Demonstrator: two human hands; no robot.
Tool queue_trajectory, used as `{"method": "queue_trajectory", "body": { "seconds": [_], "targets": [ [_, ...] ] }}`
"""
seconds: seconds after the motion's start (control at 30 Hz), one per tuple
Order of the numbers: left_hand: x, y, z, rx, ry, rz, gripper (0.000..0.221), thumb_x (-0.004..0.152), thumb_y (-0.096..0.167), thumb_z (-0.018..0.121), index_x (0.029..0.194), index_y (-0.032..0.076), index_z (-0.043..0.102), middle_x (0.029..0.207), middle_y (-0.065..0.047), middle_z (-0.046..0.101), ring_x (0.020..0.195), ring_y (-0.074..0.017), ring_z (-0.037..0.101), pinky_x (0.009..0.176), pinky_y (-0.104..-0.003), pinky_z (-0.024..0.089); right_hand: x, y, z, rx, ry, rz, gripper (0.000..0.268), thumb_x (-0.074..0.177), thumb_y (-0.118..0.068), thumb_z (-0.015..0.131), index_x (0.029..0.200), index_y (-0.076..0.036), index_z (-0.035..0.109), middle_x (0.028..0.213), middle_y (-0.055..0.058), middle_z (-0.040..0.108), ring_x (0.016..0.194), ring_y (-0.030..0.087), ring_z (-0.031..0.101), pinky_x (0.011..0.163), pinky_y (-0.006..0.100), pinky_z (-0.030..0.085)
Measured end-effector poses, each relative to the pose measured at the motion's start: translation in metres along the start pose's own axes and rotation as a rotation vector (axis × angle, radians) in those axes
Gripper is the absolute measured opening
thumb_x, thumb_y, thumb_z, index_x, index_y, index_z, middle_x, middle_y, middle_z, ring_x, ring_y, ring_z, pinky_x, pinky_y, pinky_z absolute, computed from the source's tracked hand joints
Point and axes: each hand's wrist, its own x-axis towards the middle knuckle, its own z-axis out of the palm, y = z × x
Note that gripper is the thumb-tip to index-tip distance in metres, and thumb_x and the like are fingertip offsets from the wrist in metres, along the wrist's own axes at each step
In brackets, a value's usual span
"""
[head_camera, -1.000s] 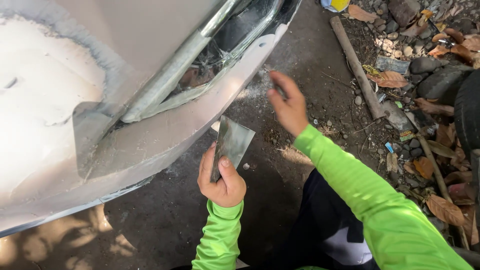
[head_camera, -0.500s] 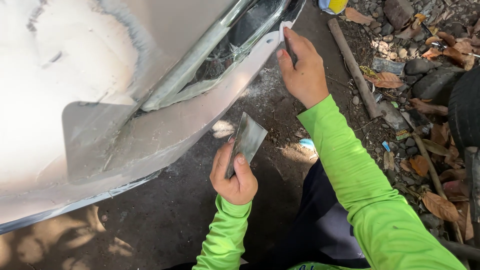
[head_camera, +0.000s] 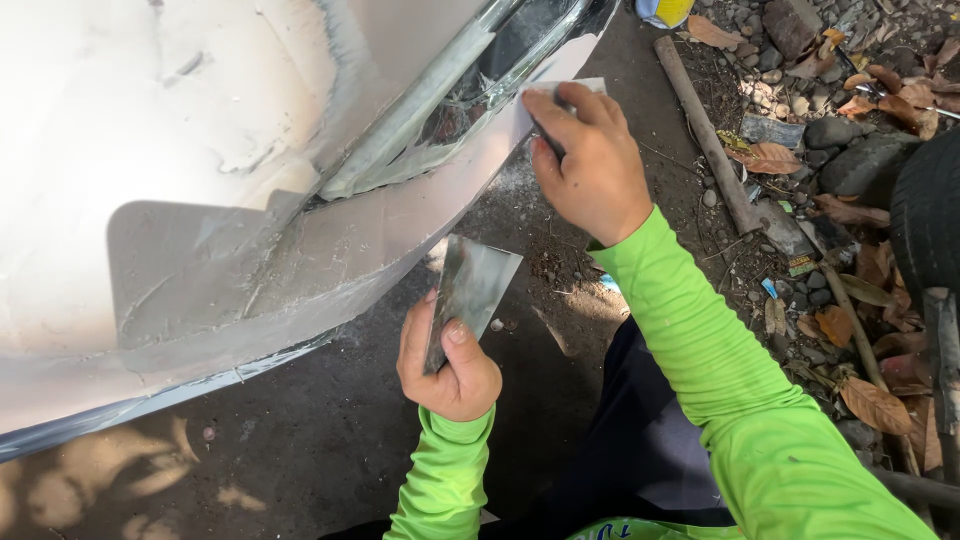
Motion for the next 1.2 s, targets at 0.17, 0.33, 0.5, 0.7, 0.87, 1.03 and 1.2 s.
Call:
{"method": "queue_trajectory", "body": {
  "seconds": [0.17, 0.33, 0.5, 0.7, 0.87, 1.03, 1.2],
  "targets": [
    [-0.003, 0.007, -0.005, 0.006, 0.067, -0.004, 0.03, 0.109, 0.01, 0.057, 0.133, -0.008, 0.055, 0.12, -0.023, 0.068, 0.102, -0.0276, 0.07, 0.084, -0.034, 0.059, -0.009, -0.024, -0.009, -0.012, -0.041, -0.049, 0.042, 0.094, -0.012, 0.07, 0.136, -0.013, 0.068, 0.133, 0.021, 0.064, 0.12, 0.049, 0.059, 0.11, 0.057, 0.047],
    [-0.012, 0.003, -0.01, 0.087, 0.116, -0.011, 0.031, 0.109, 0.013, 0.056, 0.134, -0.006, 0.054, 0.123, -0.023, 0.066, 0.103, -0.0271, 0.069, 0.088, -0.035, 0.059, -0.025, -0.021, -0.022, 0.077, -0.086, -0.194, 0.045, 0.088, -0.011, 0.07, 0.133, -0.014, 0.069, 0.137, 0.018, 0.062, 0.129, 0.05, 0.057, 0.115, 0.056, 0.046],
    [-0.014, 0.006, -0.011, 0.015, 0.207, -0.002, 0.032, 0.112, 0.016, 0.058, 0.137, -0.003, 0.052, 0.126, -0.022, 0.065, 0.102, -0.0247, 0.068, 0.09, -0.034, 0.06, -0.013, 0.004, -0.008, 0.168, -0.072, -0.245, 0.049, 0.086, -0.013, 0.073, 0.134, -0.01, 0.065, 0.144, 0.019, 0.058, 0.136, 0.048, 0.055, 0.123, 0.056, 0.043],
    [-0.014, 0.008, -0.011, -0.054, 0.201, -0.039, 0.031, 0.112, 0.016, 0.058, 0.137, -0.001, 0.053, 0.125, -0.021, 0.066, 0.101, -0.0236, 0.069, 0.089, -0.034, 0.061, 0.0, 0.007, -0.008, 0.058, -0.101, -0.283, 0.05, 0.087, -0.015, 0.077, 0.136, -0.01, 0.067, 0.145, 0.019, 0.059, 0.137, 0.05, 0.053, 0.111, 0.056, 0.047],
    [-0.007, 0.012, -0.008, -0.107, 0.178, -0.04, 0.032, 0.112, 0.018, 0.058, 0.137, -0.002, 0.054, 0.125, -0.021, 0.067, 0.103, -0.0238, 0.07, 0.091, -0.035, 0.062, 0.001, 0.011, -0.026, -0.011, -0.199, -0.298, 0.05, 0.084, -0.015, 0.076, 0.134, -0.013, 0.069, 0.141, 0.017, 0.062, 0.137, 0.047, 0.055, 0.106, 0.056, 0.049],
    [-0.013, 0.01, -0.01, -0.098, 0.171, -0.052, 0.032, 0.112, 0.017, 0.058, 0.137, -0.003, 0.054, 0.125, -0.021, 0.067, 0.107, -0.0244, 0.07, 0.091, -0.034, 0.062, 0.002, 0.008, -0.015, 0.015, -0.161, -0.33, 0.052, 0.087, -0.016, 0.076, 0.137, -0.009, 0.068, 0.143, 0.02, 0.061, 0.136, 0.05, 0.054, 0.107, 0.057, 0.048],
    [-0.013, 0.012, -0.01, -0.061, 0.175, -0.029, 0.032, 0.112, 0.016, 0.058, 0.136, -0.003, 0.054, 0.125, -0.021, 0.067, 0.104, -0.023, 0.07, 0.09, -0.033, 0.062, 0.001, 0.02, -0.026, -0.009, -0.181, -0.33, 0.051, 0.085, -0.014, 0.074, 0.135, -0.008, 0.07, 0.141, 0.021, 0.062, 0.135, 0.05, 0.055, 0.106, 0.057, 0.048]
  ]
}}
